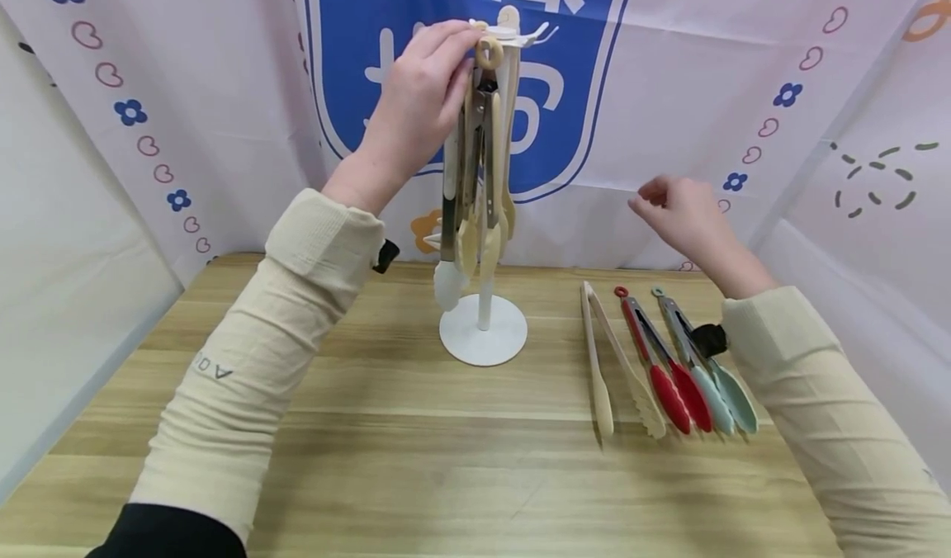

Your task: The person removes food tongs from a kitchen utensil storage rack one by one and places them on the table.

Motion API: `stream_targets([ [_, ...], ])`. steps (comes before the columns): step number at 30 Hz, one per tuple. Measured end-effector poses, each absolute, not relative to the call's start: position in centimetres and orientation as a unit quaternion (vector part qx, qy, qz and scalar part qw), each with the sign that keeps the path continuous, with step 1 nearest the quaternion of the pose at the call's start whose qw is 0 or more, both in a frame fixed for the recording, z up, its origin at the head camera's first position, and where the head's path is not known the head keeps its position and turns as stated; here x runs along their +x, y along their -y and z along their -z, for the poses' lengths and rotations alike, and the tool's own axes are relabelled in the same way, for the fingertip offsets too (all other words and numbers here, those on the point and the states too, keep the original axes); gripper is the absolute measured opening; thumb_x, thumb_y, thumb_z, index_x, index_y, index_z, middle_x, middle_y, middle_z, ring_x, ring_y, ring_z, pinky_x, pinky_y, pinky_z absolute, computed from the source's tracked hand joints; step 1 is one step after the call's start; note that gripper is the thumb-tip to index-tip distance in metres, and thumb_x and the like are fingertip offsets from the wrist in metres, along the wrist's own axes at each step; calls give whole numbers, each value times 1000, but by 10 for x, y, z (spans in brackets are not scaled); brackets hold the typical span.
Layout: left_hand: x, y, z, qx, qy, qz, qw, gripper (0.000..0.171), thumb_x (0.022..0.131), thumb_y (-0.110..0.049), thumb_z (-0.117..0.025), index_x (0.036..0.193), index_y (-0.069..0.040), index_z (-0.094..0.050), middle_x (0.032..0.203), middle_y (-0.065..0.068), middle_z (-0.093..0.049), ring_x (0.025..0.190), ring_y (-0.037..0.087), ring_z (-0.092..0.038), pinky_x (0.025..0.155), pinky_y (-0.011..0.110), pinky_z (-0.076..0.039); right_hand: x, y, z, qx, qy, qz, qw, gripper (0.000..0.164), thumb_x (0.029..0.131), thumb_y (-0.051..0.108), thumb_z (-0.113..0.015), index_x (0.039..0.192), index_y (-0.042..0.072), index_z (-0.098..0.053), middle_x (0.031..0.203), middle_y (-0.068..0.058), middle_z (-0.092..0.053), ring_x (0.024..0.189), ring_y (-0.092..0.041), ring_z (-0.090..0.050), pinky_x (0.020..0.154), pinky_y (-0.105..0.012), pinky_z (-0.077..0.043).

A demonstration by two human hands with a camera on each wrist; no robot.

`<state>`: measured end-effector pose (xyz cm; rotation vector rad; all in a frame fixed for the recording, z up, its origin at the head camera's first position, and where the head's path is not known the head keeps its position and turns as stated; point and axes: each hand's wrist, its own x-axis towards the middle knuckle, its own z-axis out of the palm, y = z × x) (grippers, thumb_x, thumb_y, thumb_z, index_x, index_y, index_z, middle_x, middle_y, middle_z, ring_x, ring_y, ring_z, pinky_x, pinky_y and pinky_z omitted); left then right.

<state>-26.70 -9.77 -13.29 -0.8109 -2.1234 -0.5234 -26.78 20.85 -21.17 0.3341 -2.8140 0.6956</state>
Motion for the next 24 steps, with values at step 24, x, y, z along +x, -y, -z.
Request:
stream_targets([
  [24, -266, 98, 131, -316, 842, 200, 390, 35, 98, -15, -37, 128, -1, -49, 130, 10, -49, 125, 16, -39, 109, 20, -8, -272, -153, 148, 113, 913, -286, 268, 38, 93, 28, -45, 115, 0, -58, 110, -14, -60, 98, -21, -53, 88, -31, -45],
])
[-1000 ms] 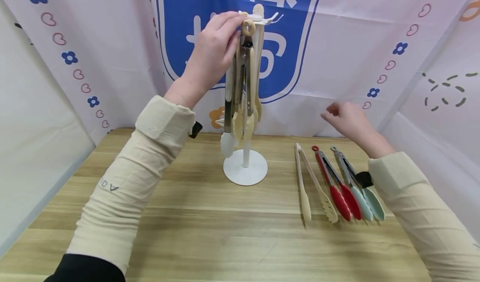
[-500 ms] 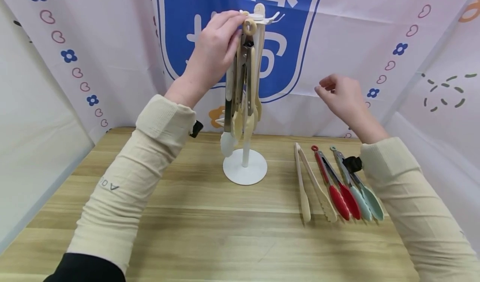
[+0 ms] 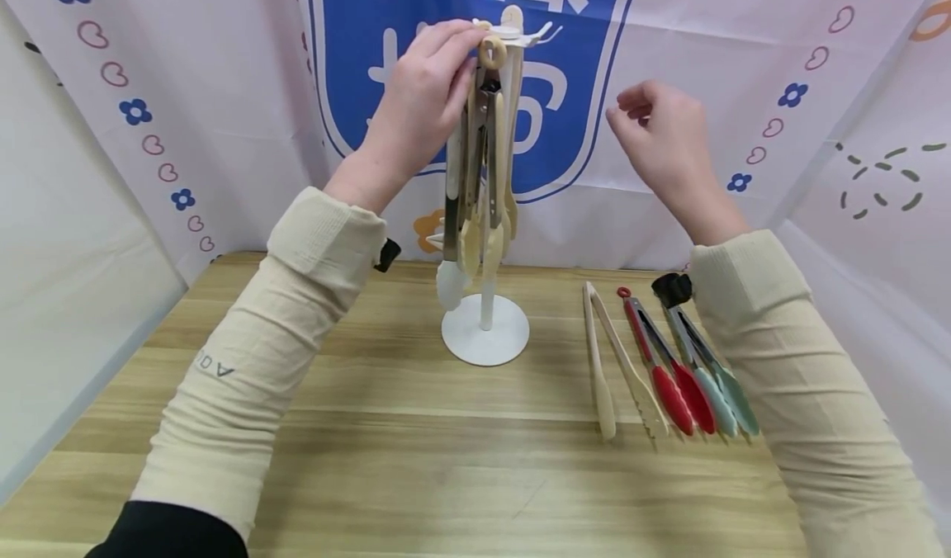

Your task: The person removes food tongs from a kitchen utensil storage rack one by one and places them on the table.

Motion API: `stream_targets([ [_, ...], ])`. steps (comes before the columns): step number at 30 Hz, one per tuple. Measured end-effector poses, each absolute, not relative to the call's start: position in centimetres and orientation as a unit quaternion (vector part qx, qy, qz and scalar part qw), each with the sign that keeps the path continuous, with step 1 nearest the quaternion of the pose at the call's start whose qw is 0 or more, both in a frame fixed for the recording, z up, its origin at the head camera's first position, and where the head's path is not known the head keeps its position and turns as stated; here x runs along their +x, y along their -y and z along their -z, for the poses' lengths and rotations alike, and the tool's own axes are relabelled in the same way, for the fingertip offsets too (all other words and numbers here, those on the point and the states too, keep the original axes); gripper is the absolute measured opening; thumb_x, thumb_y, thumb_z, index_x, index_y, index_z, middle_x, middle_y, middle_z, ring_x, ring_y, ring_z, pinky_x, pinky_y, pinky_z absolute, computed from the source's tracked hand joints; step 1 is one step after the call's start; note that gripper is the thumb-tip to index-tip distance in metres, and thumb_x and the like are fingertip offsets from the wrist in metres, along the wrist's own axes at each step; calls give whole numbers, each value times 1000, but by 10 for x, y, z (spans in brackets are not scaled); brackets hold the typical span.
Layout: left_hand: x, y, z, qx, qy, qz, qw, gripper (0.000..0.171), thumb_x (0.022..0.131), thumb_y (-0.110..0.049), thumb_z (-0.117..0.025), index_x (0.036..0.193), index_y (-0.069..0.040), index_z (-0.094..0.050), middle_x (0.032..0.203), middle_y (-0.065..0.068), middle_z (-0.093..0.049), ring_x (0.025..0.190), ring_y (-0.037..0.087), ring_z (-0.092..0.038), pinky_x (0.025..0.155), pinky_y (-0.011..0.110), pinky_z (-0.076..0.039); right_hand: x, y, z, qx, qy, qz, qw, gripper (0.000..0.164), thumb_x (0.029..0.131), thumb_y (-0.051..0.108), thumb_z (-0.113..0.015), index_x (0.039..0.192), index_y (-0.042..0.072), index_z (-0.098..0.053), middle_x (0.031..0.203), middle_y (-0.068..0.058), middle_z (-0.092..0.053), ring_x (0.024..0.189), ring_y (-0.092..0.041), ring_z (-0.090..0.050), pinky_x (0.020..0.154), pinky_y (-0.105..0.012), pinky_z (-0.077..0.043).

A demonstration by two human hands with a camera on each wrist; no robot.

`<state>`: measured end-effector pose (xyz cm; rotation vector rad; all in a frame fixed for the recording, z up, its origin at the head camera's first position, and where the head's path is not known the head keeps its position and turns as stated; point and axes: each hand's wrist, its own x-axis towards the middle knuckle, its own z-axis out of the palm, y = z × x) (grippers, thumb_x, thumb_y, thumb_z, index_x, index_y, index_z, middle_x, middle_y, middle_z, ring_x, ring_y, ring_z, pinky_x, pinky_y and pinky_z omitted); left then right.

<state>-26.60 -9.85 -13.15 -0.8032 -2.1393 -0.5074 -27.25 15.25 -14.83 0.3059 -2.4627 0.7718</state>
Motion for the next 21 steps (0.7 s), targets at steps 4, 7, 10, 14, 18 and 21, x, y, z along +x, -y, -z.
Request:
stream_targets([
  [4, -266, 100, 131, -316, 842, 199, 390, 35, 98, -15, -37, 127, -1, -49, 130, 10, -49, 125, 16, -39, 109, 20, -8, -274, -145, 141, 115, 900, -296, 297, 38, 93, 30, -45, 115, 1, -58, 111, -11, -61, 99, -19, -54, 88, -25, -44],
  [7, -265, 100, 131, -317, 841, 200, 390, 35, 98, -15, -37, 127, 0, -49, 130, 10, -49, 124, 16, -40, 109, 19, -9, -275, -140, 135, 123, 890, -305, 314, 38, 93, 30, -46, 116, 2, -58, 112, -10, -61, 100, -17, -54, 89, -20, -43],
  [10, -265, 100, 131, -318, 841, 200, 390, 34, 98, -14, -37, 127, 0, -49, 129, 10, -49, 124, 16, -40, 109, 19, -10, -275, -135, 130, 140, 878, -315, 333, 36, 93, 29, -48, 115, 2, -58, 113, -8, -61, 102, -16, -54, 90, -17, -42],
  [14, -265, 99, 131, -319, 840, 200, 390, 35, 98, -15, -37, 127, 0, -49, 129, 10, -49, 123, 16, -40, 108, 18, -12, -276, -130, 124, 158, 861, -330, 352, 35, 92, 28, -50, 115, 3, -59, 114, -7, -60, 104, -13, -54, 91, -15, -41],
  [18, -266, 99, 131, -319, 840, 202, 390, 35, 98, -15, -37, 127, 0, -49, 129, 10, -49, 123, 16, -40, 108, 17, -13, -277, -123, 115, 169, 848, -355, 356, 35, 92, 29, -51, 116, 4, -58, 115, -7, -59, 105, -10, -53, 92, -15, -40],
  [21, -266, 99, 131, -317, 840, 201, 392, 35, 98, -15, -37, 127, -1, -50, 129, 10, -49, 124, 16, -40, 108, 19, -11, -277, -116, 109, 182, 837, -378, 351, 35, 92, 30, -52, 117, 5, -58, 116, -6, -58, 106, -9, -52, 93, -14, -39],
])
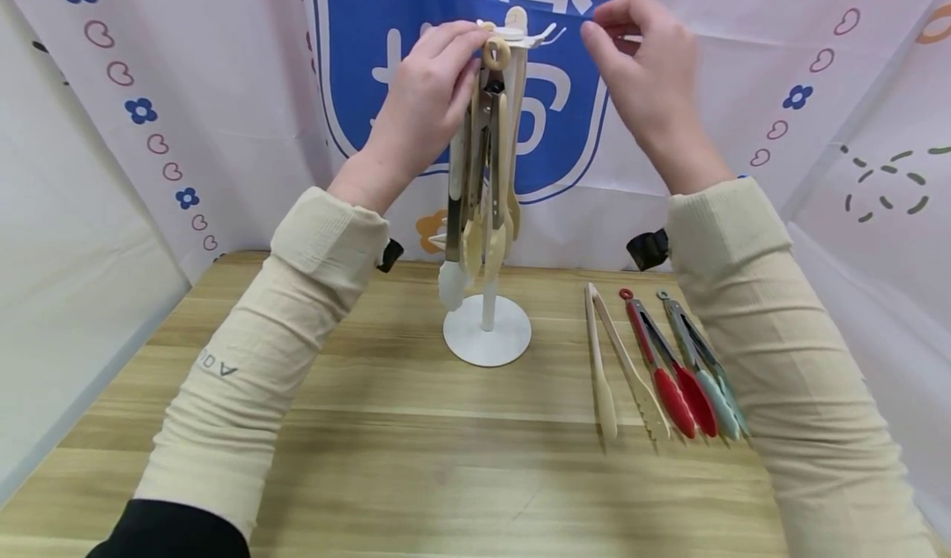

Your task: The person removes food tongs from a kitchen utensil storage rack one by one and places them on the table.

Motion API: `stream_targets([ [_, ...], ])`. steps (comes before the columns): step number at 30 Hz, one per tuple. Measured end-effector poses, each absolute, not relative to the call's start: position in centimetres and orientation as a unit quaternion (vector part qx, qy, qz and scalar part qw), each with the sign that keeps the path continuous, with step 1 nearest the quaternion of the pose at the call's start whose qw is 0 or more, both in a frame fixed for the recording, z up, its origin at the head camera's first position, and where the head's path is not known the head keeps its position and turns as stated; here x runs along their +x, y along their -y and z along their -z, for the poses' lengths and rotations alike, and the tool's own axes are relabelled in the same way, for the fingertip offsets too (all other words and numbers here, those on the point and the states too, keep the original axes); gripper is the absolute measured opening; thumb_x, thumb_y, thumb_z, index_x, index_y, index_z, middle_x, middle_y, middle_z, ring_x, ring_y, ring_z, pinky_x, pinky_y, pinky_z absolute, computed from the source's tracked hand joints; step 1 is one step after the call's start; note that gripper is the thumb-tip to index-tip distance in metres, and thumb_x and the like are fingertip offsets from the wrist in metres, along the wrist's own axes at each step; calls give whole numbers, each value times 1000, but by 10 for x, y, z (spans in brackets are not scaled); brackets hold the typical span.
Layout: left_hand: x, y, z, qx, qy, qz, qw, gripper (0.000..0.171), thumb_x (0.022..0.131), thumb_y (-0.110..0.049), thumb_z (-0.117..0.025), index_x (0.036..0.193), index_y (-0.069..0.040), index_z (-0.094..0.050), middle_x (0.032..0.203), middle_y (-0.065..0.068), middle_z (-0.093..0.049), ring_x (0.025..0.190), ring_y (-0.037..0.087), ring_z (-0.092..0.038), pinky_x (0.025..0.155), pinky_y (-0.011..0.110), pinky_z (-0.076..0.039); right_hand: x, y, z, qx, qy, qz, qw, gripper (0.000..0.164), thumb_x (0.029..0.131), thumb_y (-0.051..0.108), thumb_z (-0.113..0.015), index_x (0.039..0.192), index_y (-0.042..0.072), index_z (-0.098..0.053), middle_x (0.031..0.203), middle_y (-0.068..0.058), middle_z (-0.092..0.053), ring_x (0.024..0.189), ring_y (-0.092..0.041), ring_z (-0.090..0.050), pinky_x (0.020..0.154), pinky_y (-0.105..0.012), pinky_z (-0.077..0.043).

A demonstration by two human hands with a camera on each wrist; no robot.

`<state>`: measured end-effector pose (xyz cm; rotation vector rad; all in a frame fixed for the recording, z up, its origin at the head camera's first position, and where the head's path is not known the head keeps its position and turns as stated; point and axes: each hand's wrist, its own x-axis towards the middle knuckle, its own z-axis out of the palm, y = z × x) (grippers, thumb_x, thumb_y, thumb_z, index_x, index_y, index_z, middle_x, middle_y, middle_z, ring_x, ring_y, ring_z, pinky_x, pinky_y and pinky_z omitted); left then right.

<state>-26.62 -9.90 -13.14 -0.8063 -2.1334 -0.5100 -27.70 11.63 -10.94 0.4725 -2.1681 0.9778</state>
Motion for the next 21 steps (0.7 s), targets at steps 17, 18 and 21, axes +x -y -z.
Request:
stream_targets([
  [17, -265, 99, 132, -312, 844, 206, 385, 35, 98, -16, -38, 128, -2, -49, 131, 9, -48, 124, 15, -40, 107, 16, -14, -273, -86, 106, 269, 809, -407, 328, 30, 93, 25, -52, 111, 3, -62, 111, -6, -59, 104, -7, -53, 91, -14, -41],
  [18, -265, 99, 132, -311, 844, 205, 385, 35, 98, -16, -38, 128, -2, -49, 131, 9, -48, 124, 15, -39, 107, 17, -13, -274, -86, 106, 276, 808, -403, 330, 30, 93, 24, -52, 111, 3, -62, 110, -6, -59, 103, -7, -54, 91, -15, -41],
  [21, -266, 99, 132, -310, 845, 206, 385, 35, 98, -16, -37, 128, -2, -49, 131, 9, -48, 124, 15, -39, 108, 17, -12, -274, -85, 109, 293, 807, -383, 342, 30, 93, 24, -51, 108, 2, -64, 105, -7, -61, 97, -7, -55, 89, -14, -42],
])
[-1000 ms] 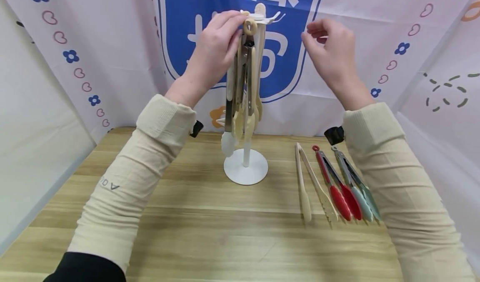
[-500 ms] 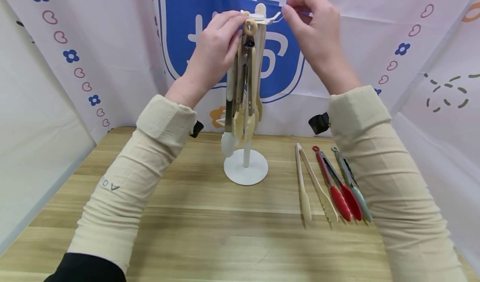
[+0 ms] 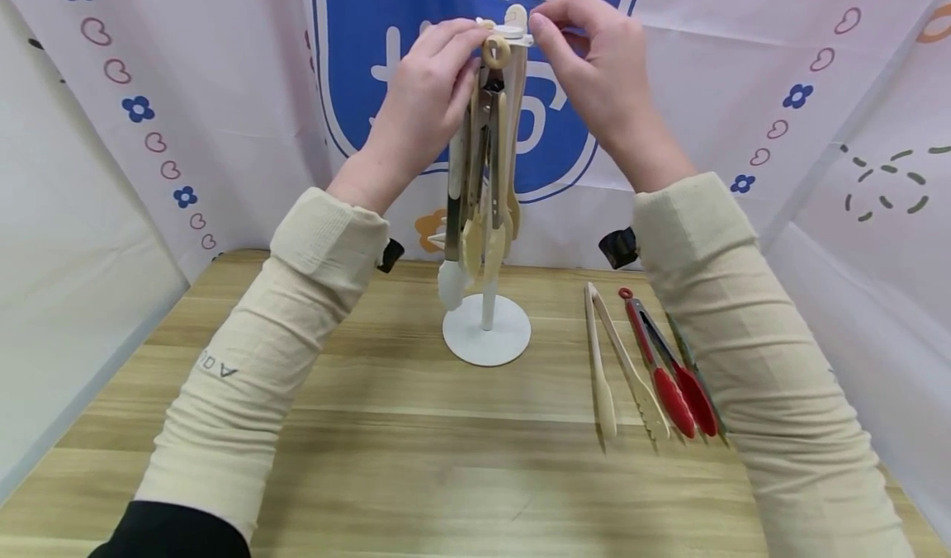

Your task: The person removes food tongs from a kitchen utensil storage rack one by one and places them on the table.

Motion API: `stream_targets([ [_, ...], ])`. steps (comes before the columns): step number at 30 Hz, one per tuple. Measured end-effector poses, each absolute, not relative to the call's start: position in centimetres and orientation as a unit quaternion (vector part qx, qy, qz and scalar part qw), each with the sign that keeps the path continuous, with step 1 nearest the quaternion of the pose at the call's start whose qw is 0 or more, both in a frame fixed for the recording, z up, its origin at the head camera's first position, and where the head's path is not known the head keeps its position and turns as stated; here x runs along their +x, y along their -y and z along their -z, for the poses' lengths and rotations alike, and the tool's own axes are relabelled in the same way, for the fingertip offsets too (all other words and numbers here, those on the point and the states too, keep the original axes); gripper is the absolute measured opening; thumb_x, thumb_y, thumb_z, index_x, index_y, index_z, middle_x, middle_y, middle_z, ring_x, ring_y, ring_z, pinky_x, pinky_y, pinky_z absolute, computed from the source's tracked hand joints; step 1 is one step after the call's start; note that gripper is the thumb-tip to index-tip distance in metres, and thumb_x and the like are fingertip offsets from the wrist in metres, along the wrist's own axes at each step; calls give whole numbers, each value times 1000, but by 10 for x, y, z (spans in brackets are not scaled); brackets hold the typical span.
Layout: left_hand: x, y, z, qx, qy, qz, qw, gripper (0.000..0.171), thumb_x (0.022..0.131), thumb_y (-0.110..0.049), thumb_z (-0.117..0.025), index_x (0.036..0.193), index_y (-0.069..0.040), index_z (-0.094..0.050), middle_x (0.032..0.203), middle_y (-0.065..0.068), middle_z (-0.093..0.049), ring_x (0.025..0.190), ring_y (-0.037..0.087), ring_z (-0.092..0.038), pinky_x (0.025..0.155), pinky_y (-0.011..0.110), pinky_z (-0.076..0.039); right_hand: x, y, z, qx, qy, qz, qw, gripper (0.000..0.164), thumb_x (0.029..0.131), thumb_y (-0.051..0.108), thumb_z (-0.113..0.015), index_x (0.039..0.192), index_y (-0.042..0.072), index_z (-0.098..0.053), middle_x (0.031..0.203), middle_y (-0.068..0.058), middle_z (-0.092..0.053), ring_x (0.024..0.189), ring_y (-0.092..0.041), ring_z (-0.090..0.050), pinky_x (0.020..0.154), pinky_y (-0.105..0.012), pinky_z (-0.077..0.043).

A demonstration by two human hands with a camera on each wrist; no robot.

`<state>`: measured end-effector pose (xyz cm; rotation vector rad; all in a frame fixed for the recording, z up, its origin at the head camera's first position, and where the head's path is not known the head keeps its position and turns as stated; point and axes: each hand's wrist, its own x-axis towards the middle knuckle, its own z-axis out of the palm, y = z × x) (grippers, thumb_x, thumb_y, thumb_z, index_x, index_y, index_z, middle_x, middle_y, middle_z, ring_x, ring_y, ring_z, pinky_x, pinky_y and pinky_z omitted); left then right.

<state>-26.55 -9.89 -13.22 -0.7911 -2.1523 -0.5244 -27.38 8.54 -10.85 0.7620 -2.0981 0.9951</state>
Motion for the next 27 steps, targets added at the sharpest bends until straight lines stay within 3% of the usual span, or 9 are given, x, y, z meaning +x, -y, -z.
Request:
stream_targets([
  [7, -265, 99, 132, -315, 845, 199, 384, 35, 98, -16, -38, 129, -2, -49, 131, 9, -48, 125, 16, -39, 109, 19, -9, -273, -88, 113, 304, 814, -315, 382, 32, 95, 27, -47, 102, 6, -69, 91, -7, -67, 79, -4, -44, 75, -14, -38],
  [19, -263, 101, 133, -311, 844, 240, 366, 37, 97, -16, -41, 132, -6, -46, 138, 4, -42, 130, 8, -31, 107, 14, -11, -276, -88, 113, 333, 801, -295, 401, 31, 95, 23, -47, 99, 3, -70, 96, -8, -68, 88, -14, -53, 84, -16, -39],
  [25, -257, 102, 141, -309, 806, 319, 391, 40, 95, -13, -46, 133, -2, -42, 140, 7, -39, 131, 7, -28, 106, 15, -17, -280, -89, 111, 349, 792, -302, 400, 28, 94, 19, -49, 98, 0, -69, 93, -12, -68, 86, -18, -54, 99, -14, -28],
  [27, -254, 102, 146, -303, 789, 358, 396, 39, 94, -11, -47, 131, 1, -43, 138, 9, -40, 130, 6, -30, 106, 15, -19, -280, -88, 111, 338, 800, -305, 391, 28, 94, 20, -49, 99, 1, -69, 94, -12, -68, 86, -17, -52, 98, -13, -28],
])
